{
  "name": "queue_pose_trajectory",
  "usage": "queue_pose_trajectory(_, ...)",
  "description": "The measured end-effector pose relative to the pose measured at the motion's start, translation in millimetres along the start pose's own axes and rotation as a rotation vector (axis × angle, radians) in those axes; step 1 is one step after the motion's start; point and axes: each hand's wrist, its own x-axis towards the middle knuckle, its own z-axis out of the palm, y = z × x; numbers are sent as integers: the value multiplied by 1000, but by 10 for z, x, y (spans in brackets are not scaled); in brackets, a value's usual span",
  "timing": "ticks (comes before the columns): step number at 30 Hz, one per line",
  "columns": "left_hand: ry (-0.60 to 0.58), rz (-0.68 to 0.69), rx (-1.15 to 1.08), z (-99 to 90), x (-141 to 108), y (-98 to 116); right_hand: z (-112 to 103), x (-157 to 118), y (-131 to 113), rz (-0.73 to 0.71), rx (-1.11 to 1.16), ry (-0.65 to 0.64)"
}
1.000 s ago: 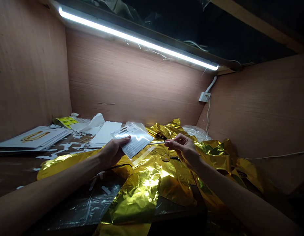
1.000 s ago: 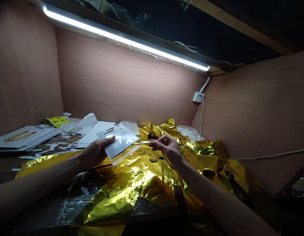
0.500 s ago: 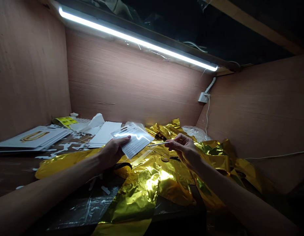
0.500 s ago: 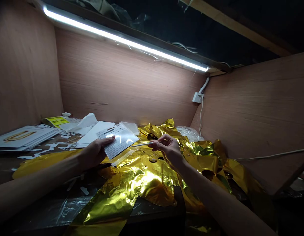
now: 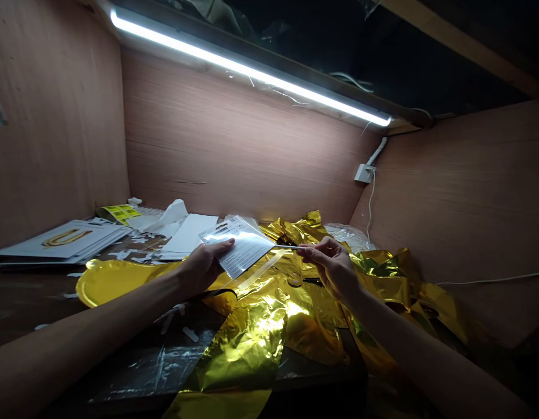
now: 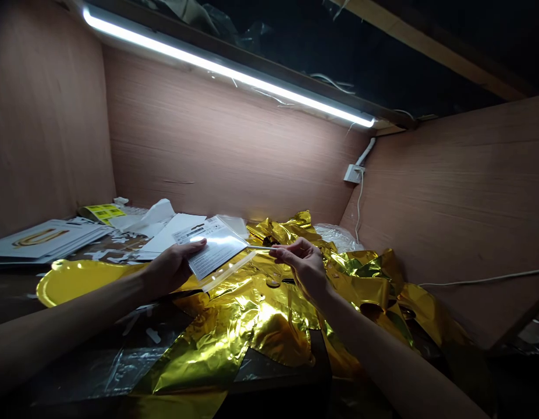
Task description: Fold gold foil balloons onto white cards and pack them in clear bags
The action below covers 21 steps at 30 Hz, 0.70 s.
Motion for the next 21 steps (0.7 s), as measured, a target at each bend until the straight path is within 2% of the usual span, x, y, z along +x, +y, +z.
queue_pose_trajectory(6, 19, 13, -22, 32, -33, -3, -54, -77, 46, -152, -276, 111)
queue_pose_trajectory(9, 13, 12, -6, 28, -41, -46, 32, -124, 53, -181, -378, 142)
queue_pose_trajectory(14, -52, -32, 46, 20, -53, -104, 201, -107, 128, -187, -390, 132)
queue_pose_trajectory(17, -56, 4, 59, 21, -56, -78, 157, -45, 151, -204, -474, 30)
queue_pose_trajectory(21, -25, 8, 55, 8, -39, -13, -18, 47, 65, -381, -685, -200)
